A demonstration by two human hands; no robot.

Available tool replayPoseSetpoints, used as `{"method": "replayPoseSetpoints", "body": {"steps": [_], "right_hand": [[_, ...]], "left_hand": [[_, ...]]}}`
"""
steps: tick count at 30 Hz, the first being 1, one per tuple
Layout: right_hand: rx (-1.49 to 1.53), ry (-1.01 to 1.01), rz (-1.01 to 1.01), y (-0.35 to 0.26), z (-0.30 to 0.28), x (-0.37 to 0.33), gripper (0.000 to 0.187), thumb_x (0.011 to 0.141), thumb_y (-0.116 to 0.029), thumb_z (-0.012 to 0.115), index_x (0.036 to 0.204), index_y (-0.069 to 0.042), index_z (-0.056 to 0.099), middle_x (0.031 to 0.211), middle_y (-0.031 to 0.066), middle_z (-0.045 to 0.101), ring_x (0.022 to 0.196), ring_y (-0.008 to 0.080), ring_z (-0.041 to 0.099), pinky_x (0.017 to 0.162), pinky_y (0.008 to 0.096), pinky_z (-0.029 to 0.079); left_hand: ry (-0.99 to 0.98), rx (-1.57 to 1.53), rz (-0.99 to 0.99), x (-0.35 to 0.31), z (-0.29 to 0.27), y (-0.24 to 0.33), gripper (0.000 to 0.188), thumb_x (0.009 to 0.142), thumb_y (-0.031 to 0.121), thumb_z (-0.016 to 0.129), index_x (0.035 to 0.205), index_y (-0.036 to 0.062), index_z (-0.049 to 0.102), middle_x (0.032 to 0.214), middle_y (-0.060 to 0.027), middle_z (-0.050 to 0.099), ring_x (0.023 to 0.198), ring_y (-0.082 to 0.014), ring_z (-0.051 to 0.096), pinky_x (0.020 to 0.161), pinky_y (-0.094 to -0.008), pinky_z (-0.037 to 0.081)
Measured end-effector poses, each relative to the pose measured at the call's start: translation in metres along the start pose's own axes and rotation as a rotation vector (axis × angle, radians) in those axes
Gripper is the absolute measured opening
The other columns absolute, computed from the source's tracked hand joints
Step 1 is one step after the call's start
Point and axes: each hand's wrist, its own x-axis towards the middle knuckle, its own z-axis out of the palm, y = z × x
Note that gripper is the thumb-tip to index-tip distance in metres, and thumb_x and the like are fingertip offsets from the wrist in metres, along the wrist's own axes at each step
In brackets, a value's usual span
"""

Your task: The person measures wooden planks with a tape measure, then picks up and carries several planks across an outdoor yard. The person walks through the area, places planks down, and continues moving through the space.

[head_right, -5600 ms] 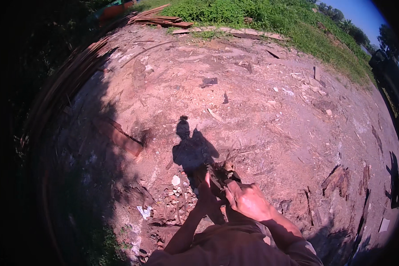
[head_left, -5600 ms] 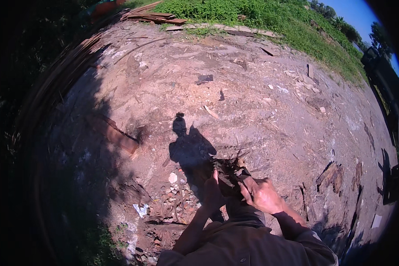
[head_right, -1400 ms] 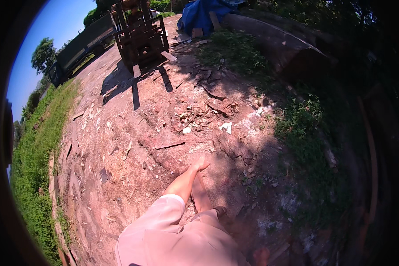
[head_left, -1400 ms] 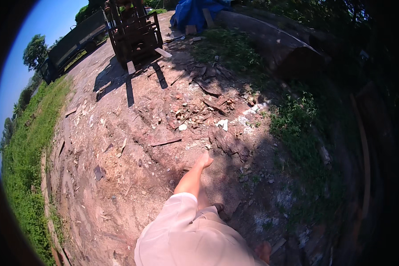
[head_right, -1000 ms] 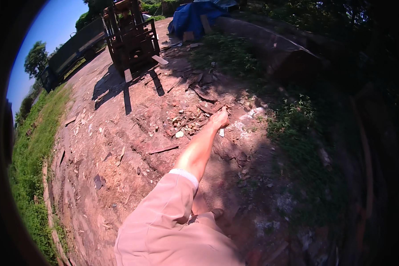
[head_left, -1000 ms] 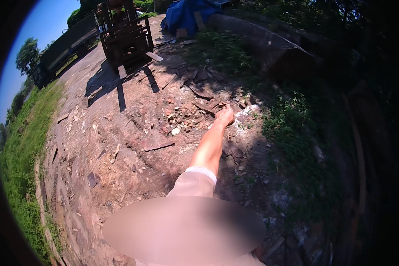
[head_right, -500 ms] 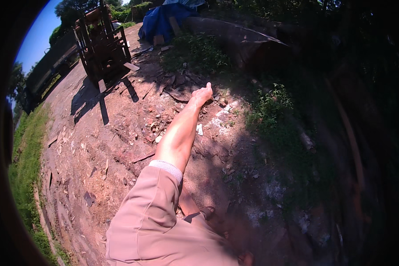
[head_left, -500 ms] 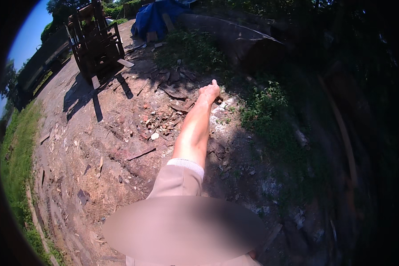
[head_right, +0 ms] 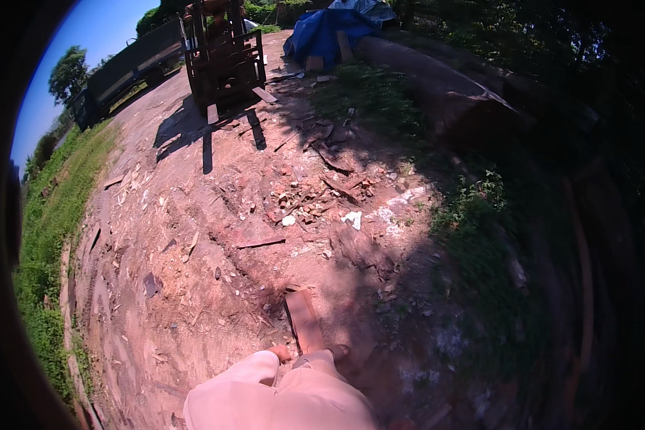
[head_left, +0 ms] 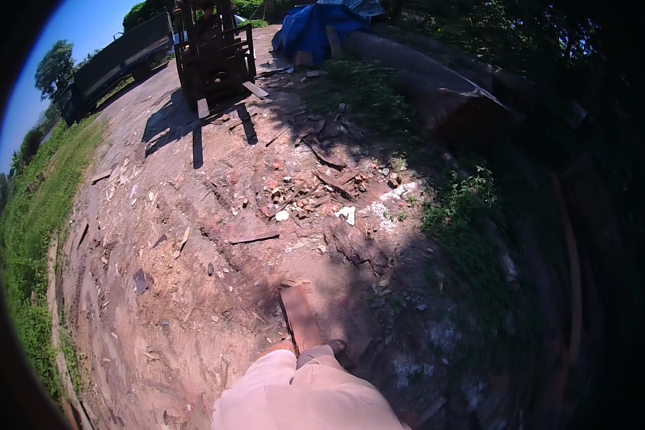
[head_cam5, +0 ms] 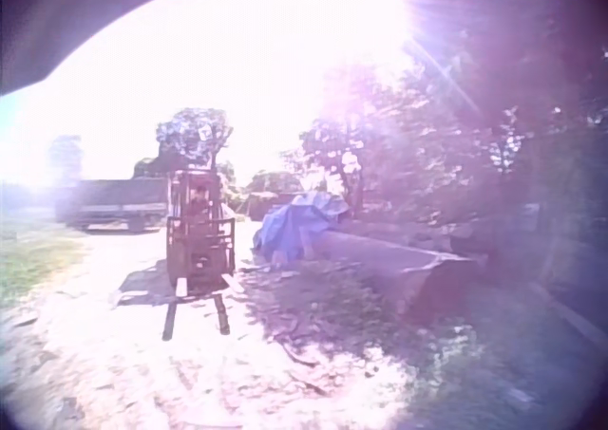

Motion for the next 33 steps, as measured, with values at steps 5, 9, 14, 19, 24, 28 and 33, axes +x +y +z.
{"method": "replayPoseSetpoints", "body": {"steps": [5, 9, 14, 19, 24, 28, 33], "right_hand": [[-1.016, 0.446, -1.13, -0.023, -0.027, -0.017, 0.026, 0.09, -0.013, 0.046, 0.115, -0.006, 0.048, 0.105, 0.0147, 0.054, 0.092, 0.0256, 0.056, 0.076, 0.0353, 0.047], [0.338, -0.193, 0.221, -0.05, 0.002, 0.056, 0.016, 0.087, -0.027, 0.05, 0.096, -0.013, 0.049, 0.076, 0.0065, 0.054, 0.059, 0.0212, 0.055, 0.043, 0.0364, 0.044], [0.146, -0.216, 0.071, -0.033, 0.022, 0.093, 0.019, 0.085, -0.025, 0.051, 0.098, -0.01, 0.052, 0.076, 0.0066, 0.054, 0.06, 0.0237, 0.056, 0.049, 0.0402, 0.05], [0.171, -0.244, 0.068, -0.023, 0.033, 0.095, 0.015, 0.084, -0.024, 0.051, 0.089, -0.01, 0.054, 0.069, 0.0048, 0.053, 0.055, 0.0224, 0.055, 0.046, 0.0402, 0.049], [0.213, -0.219, 0.133, 0.023, 0.02, 0.104, 0.02, 0.084, -0.017, 0.048, 0.083, -0.002, 0.061, 0.069, 0.012, 0.062, 0.062, 0.0248, 0.061, 0.059, 0.0389, 0.05], [-0.045, -0.214, 0.027, 0.091, 0.0, 0.143, 0.022, 0.084, -0.019, 0.049, 0.078, -0.002, 0.063, 0.07, 0.0118, 0.063, 0.064, 0.0228, 0.062, 0.061, 0.0371, 0.05], [0.004, -0.215, 0.067, 0.105, 0.0, 0.129, 0.022, 0.084, -0.019, 0.049, 0.076, -0.004, 0.062, 0.07, 0.0108, 0.061, 0.063, 0.0214, 0.06, 0.059, 0.036, 0.049]], "left_hand": [[0.007, -0.076, -0.233, -0.029, 0.051, -0.073, 0.029, 0.077, 0.031, 0.06, 0.084, 0.0045, 0.068, 0.079, -0.0093, 0.067, 0.07, -0.0209, 0.065, 0.056, -0.0343, 0.051], [0.073, -0.135, -0.225, -0.028, 0.042, -0.033, 0.03, 0.078, 0.032, 0.061, 0.09, 0.0058, 0.069, 0.083, -0.0087, 0.067, 0.074, -0.0217, 0.066, 0.056, -0.0333, 0.051], [0.162, -0.219, 0.088, -0.035, -0.013, 0.075, 0.045, 0.08, 0.032, 0.058, 0.114, 0.002, 0.057, 0.103, -0.0164, 0.061, 0.091, -0.0282, 0.059, 0.077, -0.0371, 0.046], [0.323, -0.101, 0.359, -0.032, -0.036, 0.123, 0.057, 0.08, 0.032, 0.061, 0.126, 0.0004, 0.049, 0.088, -0.02, 0.066, 0.083, -0.0272, 0.065, 0.074, -0.0361, 0.05], [0.352, -0.046, 0.31, -0.009, -0.02, 0.093, 0.049, 0.079, 0.031, 0.059, 0.118, 0.0007, 0.056, 0.088, -0.0205, 0.065, 0.082, -0.027, 0.064, 0.073, -0.0356, 0.05], [0.141, -0.007, 0.133, -0.013, -0.009, 0.061, 0.039, 0.076, 0.033, 0.06, 0.095, -0.0007, 0.065, 0.077, -0.0168, 0.065, 0.066, -0.0246, 0.061, 0.06, -0.0354, 0.049], [0.055, 0.077, 0.044, -0.017, -0.001, 0.043, 0.041, 0.074, 0.038, 0.06, 0.086, -0.0012, 0.067, 0.068, -0.0137, 0.062, 0.055, -0.0222, 0.057, 0.05, -0.0355, 0.046]]}}
